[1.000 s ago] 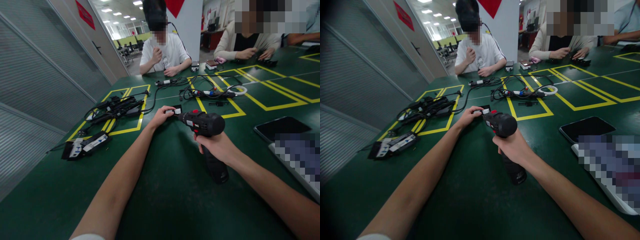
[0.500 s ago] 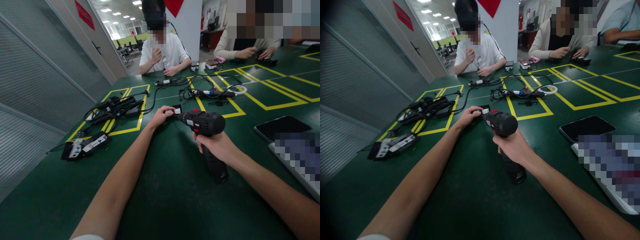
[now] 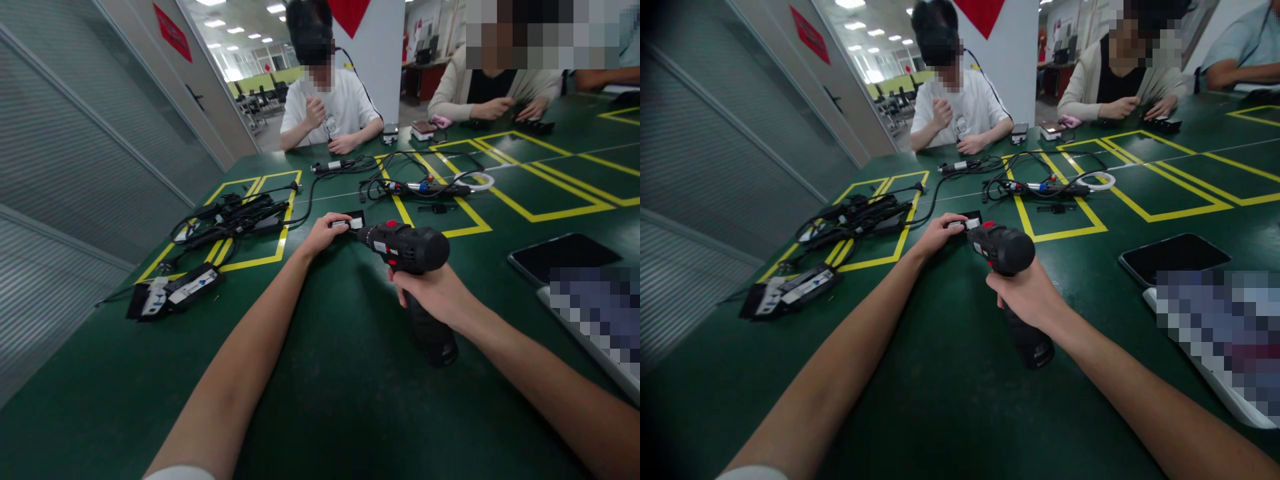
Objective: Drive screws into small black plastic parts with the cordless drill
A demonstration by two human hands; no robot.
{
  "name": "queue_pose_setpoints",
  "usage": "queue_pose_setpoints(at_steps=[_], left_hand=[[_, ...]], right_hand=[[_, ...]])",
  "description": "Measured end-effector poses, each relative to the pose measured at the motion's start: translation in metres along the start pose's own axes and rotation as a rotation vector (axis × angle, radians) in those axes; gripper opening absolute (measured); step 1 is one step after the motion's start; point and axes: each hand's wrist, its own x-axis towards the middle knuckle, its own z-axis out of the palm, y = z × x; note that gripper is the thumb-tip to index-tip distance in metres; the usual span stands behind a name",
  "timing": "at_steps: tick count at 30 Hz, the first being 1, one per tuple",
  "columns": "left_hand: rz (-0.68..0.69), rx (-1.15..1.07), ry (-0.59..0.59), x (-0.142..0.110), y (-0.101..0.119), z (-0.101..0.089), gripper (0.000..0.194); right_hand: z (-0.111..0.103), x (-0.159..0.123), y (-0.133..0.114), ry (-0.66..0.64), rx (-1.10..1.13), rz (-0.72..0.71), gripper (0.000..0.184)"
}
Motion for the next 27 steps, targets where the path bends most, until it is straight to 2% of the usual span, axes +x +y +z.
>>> queue_pose_setpoints(at_steps=[27], left_hand=[[-0.004,0.021,0.004,-0.0004,0.0034,-0.0002,0.035]], right_hand=[[-0.0008,-0.0011,0.0005,0.003,0.007,0.012,0.012]])
